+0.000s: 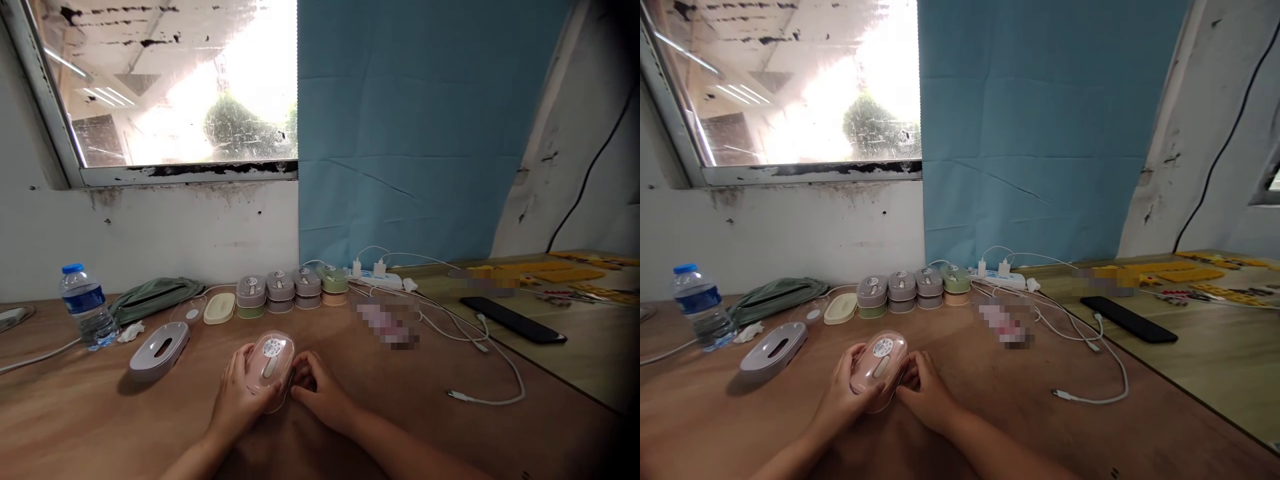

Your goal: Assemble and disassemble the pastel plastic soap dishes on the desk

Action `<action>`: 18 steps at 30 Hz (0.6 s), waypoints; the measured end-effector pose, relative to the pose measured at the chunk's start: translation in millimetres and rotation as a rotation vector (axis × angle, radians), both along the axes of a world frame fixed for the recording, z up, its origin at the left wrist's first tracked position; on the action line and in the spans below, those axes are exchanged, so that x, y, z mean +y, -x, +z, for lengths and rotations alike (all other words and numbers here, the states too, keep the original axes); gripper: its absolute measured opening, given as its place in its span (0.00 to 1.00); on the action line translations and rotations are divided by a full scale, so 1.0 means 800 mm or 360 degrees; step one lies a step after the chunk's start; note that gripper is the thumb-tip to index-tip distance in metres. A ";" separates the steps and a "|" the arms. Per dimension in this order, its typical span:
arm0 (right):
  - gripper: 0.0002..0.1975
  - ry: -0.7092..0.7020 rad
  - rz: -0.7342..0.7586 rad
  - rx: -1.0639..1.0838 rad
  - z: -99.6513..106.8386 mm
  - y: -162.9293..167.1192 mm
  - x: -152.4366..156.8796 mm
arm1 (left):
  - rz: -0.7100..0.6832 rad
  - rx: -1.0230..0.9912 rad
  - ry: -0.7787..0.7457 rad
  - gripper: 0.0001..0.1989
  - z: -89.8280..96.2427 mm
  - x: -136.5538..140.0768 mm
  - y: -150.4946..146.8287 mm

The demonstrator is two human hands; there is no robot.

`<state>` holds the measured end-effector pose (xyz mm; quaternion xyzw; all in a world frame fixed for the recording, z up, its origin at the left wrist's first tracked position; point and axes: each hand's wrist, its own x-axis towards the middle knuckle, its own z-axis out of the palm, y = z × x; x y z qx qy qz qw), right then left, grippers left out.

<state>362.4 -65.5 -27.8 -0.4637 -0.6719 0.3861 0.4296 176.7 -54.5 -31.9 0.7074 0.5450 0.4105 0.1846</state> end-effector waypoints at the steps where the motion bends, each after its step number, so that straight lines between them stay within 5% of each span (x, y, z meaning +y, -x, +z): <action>1: 0.14 0.0009 0.0006 0.0014 0.000 0.000 0.000 | 0.0021 -0.0006 -0.0001 0.33 0.002 0.002 -0.001; 7: 0.14 0.0023 0.0044 0.0024 -0.001 -0.003 0.002 | -0.0008 -0.0017 0.0103 0.39 0.001 0.006 0.000; 18: 0.16 0.0150 0.0098 0.0155 -0.001 -0.014 0.007 | -0.0011 -0.0391 0.0118 0.33 0.012 0.012 0.018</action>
